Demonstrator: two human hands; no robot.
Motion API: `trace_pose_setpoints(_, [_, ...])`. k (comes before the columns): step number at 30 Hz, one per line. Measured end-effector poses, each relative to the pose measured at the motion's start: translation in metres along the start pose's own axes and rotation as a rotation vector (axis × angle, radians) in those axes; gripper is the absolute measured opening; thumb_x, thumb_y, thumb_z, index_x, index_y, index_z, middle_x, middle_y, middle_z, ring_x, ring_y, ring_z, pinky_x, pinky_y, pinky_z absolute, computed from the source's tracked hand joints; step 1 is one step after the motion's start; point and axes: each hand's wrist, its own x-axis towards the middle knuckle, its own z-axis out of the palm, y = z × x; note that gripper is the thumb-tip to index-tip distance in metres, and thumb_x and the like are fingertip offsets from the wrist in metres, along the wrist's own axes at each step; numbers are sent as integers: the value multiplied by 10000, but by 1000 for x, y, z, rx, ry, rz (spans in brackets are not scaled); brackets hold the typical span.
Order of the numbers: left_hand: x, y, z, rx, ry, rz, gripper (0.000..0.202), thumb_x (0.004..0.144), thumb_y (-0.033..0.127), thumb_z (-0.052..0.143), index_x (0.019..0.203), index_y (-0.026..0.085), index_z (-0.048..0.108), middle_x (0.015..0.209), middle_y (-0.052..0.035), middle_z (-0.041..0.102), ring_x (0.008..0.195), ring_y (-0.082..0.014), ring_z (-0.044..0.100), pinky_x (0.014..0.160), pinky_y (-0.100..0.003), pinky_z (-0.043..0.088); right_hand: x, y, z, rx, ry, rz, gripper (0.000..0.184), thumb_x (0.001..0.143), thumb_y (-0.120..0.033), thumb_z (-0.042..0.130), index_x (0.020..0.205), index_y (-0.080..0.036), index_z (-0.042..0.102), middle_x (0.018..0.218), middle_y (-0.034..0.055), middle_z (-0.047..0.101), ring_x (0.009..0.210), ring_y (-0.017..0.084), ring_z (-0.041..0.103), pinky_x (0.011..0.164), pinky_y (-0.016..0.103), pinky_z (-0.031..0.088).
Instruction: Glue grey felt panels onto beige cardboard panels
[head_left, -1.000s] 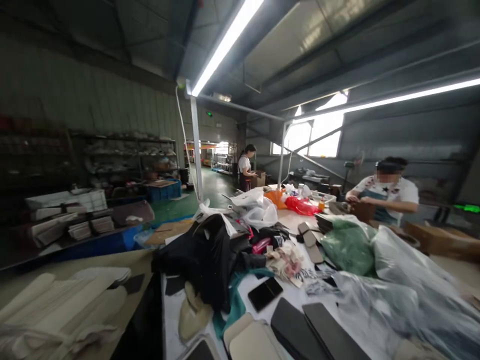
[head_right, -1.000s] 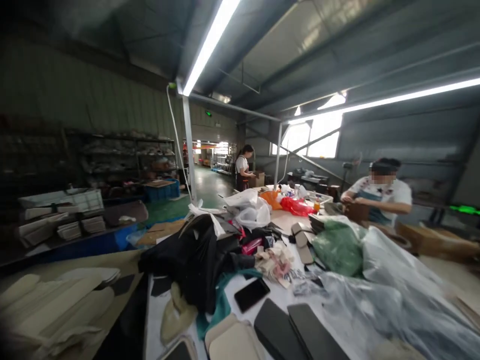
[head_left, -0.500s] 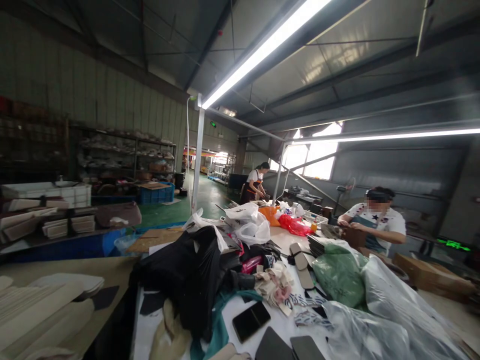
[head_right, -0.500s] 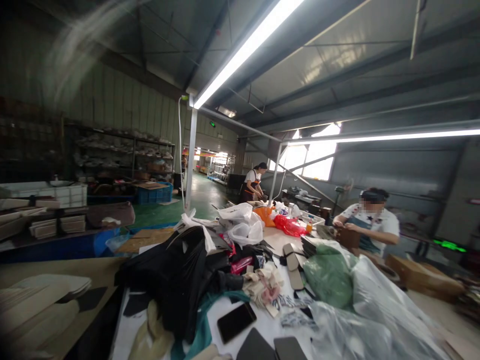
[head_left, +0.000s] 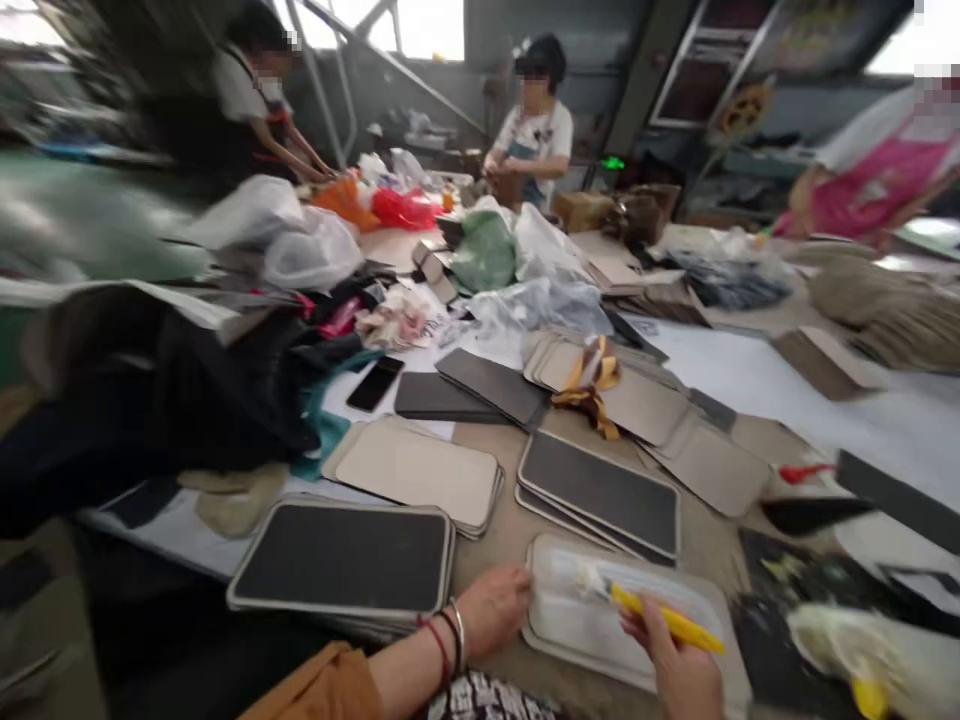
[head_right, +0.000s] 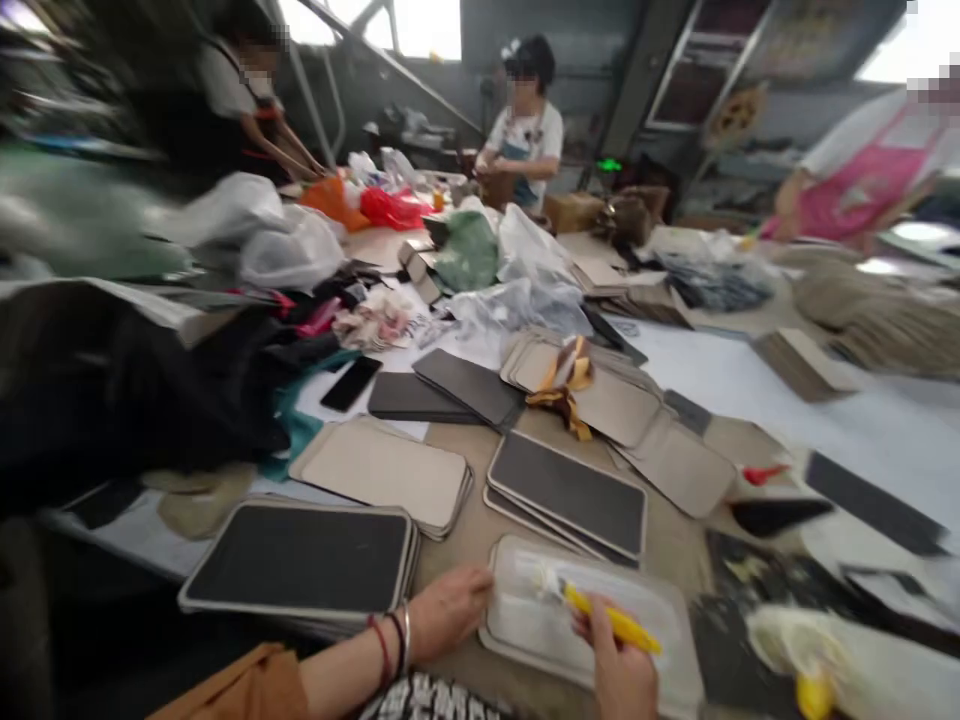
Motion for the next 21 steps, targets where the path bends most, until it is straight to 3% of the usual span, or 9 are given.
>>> trace_pose_setpoints(2, [0, 11, 7, -57, 32, 15, 152, 821, 178, 505, 956, 124, 548, 1011, -87, 555, 1001, -200, 509, 916, -346, 441, -21, 7, -8, 34, 0, 118, 542, 662, -616, 605, 884, -122, 598, 718, 55, 676, 677, 233, 652, 646, 350, 555])
trace_pose_setpoints(4, [0, 11, 3, -80, 77, 16, 158, 805, 153, 508, 957, 129, 547, 1009, -82, 558, 1019, -196, 505, 946, -323, 427, -27, 3, 3, 98, 9, 151, 562, 618, -631, 621, 861, -125, 591, 688, 60, 680, 669, 246, 657, 641, 344, 562])
trace_pose_setpoints(8, [-2, 7, -8, -89, 123, 31, 233, 797, 126, 507, 1029, 141, 533, 1059, -74, 563, 1061, -188, 506, 971, -311, 420, -32, -5, 36, 182, -4, 109, 488, 642, -590, 625, 837, -146, 572, 662, 51, 672, 649, 238, 657, 605, 334, 566])
trace_pose_setpoints(11, [-4, 8, -8, -71, 150, 38, 296, 786, 102, 509, 1078, 147, 517, 1102, -76, 564, 1077, -191, 510, 973, -323, 429, -36, 2, 41, 173, -34, 63, 412, 693, -559, 594, 817, -167, 567, 666, 42, 665, 619, 224, 653, 584, 329, 562])
trace_pose_setpoints(14, [-4, 7, -3, -30, 171, 61, 289, 788, 106, 503, 1074, 148, 525, 1102, -85, 575, 1073, -210, 525, 952, -358, 455, -31, 15, 17, 88, 59, 41, 388, 720, -547, 561, 828, -174, 565, 665, 44, 663, 604, 218, 649, 609, 333, 552])
trace_pose_setpoints(21, [-4, 3, 5, 37, 202, 90, 307, 770, 171, 569, 1074, 154, 534, 1109, -93, 583, 1070, -239, 537, 930, -391, 476, -1, 38, -85, -152, 428, 20, 451, 702, -587, 507, 845, -163, 556, 679, 84, 667, 654, 250, 653, 682, 375, 511])
